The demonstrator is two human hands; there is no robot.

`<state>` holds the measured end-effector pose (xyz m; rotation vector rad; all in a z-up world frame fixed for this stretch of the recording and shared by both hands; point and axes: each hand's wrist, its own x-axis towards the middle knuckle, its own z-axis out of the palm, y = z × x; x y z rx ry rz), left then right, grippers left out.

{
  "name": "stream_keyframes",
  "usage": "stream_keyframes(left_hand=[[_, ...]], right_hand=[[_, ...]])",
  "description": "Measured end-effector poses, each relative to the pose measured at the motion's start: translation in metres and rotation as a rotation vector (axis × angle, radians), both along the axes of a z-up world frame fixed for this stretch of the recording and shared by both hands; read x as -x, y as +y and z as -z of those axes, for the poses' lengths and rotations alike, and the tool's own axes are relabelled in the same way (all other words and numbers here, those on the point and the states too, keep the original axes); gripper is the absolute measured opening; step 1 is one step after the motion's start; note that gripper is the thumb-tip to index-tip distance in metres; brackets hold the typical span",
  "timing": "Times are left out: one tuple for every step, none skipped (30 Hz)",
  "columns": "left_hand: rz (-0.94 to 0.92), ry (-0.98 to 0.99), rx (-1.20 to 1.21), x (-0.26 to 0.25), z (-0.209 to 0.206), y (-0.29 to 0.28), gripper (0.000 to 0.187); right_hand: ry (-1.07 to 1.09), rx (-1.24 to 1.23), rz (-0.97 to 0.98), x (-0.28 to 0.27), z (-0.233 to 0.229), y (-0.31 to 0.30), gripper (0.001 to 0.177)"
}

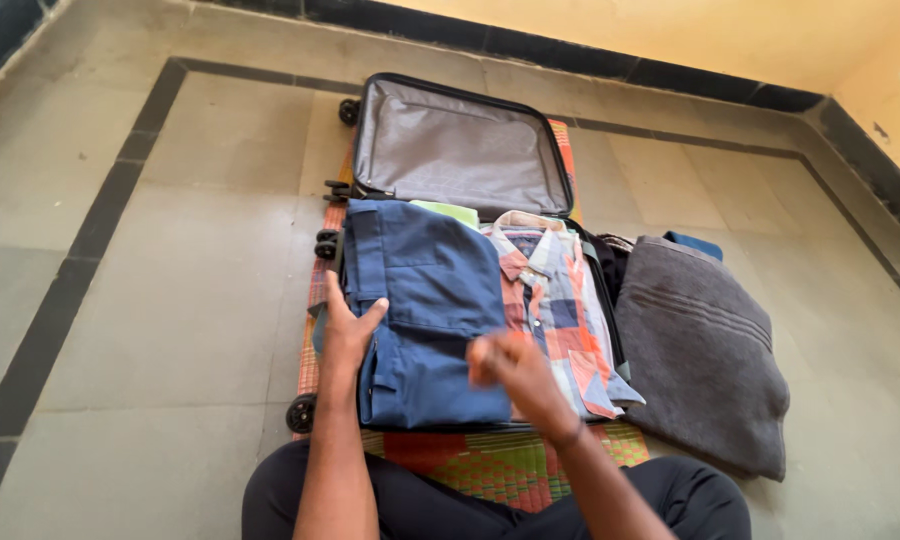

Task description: The person sits on a mat and packs a suitcase with folded clothes. They place various shirts and trousers into the suitcase, arranging them neatly by hand.

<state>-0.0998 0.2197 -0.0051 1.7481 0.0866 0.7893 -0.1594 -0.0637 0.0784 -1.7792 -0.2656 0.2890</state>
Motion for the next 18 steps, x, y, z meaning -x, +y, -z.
stream_keyframes(left_hand=[[-0.004, 0.03, -0.042, 0.004, -0.006, -0.002, 0.083], [-0.014, 0.057, -0.085, 0.011, -0.012, -0.001, 0.077], [-0.025, 0.083, -0.129, 0.016, -0.018, 0.0, 0.071], [-0.021, 0.15, -0.128, 0.017, -0.024, 0.0, 0.063], [-0.018, 0.216, -0.126, 0.019, -0.027, 0.0, 0.055], [-0.018, 0.286, -0.122, 0.02, -0.028, 0.001, 0.047], [-0.028, 0.351, -0.07, 0.019, -0.029, 0.003, 0.049], [-0.038, 0.419, -0.014, 0.019, -0.029, 0.003, 0.051], [-0.048, 0.487, 0.043, 0.017, -0.029, 0.003, 0.053], [-0.06, 0.518, 0.044, 0.017, -0.029, 0.004, 0.052], [-0.073, 0.549, 0.045, 0.016, -0.03, 0.004, 0.052], [-0.082, 0.582, 0.044, 0.015, -0.032, 0.005, 0.052], [-0.054, 0.602, 0.134, 0.015, -0.036, 0.005, 0.051], [-0.025, 0.625, 0.225, 0.017, -0.039, 0.006, 0.05], [0.004, 0.647, 0.317, 0.019, -0.044, 0.007, 0.05], [0.065, 0.601, 0.413, 0.022, -0.051, 0.01, 0.05], [0.124, 0.554, 0.51, 0.026, -0.06, 0.015, 0.051], [0.192, 0.503, 0.608, 0.027, -0.071, 0.013, 0.052]], right_hand=[[-0.127, 0.059, 0.142, -0.02, -0.008, 0.001, 0.039], [-0.243, 0.034, 0.213, -0.043, -0.016, 0.007, 0.042], [-0.359, 0.009, 0.283, -0.063, -0.021, 0.014, 0.047], [-0.431, 0.101, 0.29, -0.081, -0.024, 0.022, 0.053], [-0.503, 0.193, 0.297, -0.098, -0.026, 0.031, 0.06], [-0.573, 0.286, 0.299, -0.109, -0.025, 0.041, 0.067], [-0.528, 0.4, 0.25, -0.117, -0.021, 0.053, 0.073], [-0.477, 0.516, 0.197, -0.121, -0.015, 0.068, 0.079], [-0.425, 0.632, 0.145, -0.125, -0.01, 0.083, 0.085], [-0.42, 0.775, 0.128, -0.123, -0.003, 0.098, 0.086], [-0.413, 0.918, 0.111, -0.118, 0.005, 0.112, 0.087], [-0.401, 1.062, 0.097, -0.113, 0.012, 0.12, 0.088], [-0.463, 1.082, 0.133, -0.11, 0.016, 0.123, 0.089], [-0.519, 1.104, 0.169, -0.108, 0.02, 0.126, 0.09], [-0.576, 1.125, 0.205, -0.107, 0.023, 0.129, 0.091], [-0.581, 1.118, 0.207, -0.107, 0.025, 0.13, 0.091], [-0.586, 1.111, 0.21, -0.108, 0.025, 0.131, 0.09], [-0.592, 1.11, 0.221, -0.109, 0.024, 0.128, 0.09]])
